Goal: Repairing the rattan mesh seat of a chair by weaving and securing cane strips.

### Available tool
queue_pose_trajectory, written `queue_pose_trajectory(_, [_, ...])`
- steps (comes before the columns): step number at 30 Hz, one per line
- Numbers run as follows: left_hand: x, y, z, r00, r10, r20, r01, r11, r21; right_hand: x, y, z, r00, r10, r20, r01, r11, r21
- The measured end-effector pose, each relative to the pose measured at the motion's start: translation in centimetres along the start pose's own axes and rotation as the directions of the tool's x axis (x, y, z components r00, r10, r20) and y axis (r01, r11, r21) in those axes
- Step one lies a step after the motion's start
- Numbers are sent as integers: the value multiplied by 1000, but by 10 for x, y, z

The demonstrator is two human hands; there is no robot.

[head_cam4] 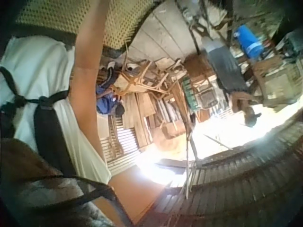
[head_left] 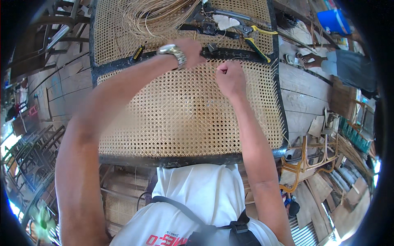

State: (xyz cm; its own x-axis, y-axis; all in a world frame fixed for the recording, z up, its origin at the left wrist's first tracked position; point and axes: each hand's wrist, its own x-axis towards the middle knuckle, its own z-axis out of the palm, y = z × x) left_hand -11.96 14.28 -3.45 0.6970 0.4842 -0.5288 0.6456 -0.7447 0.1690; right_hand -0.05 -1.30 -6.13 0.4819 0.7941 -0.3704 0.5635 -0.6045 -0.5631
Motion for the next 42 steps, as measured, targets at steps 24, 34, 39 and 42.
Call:
queue_pose_trajectory(24, [-7, 11, -6, 988, 141, -68, -132, 984, 122, 34, 1, -4, 999, 42, 31, -41, 998, -52])
queue_pose_trajectory(34, [-7, 23, 9, 997, 73, 34, -72, 997, -11, 58, 15, -13, 967, 108, 230, -123, 991, 53])
queue_pose_trajectory(39, [-7, 9, 38, 995, -12, -95, -9, 977, -212, 60, -2, -11, 963, 30, 267, 0, 994, -112])
queue_pose_trajectory(42, [5, -8, 35, 989, 8, 148, 71, 852, -519, 43, -16, -9, 983, -56, 173, 85, 983, -164])
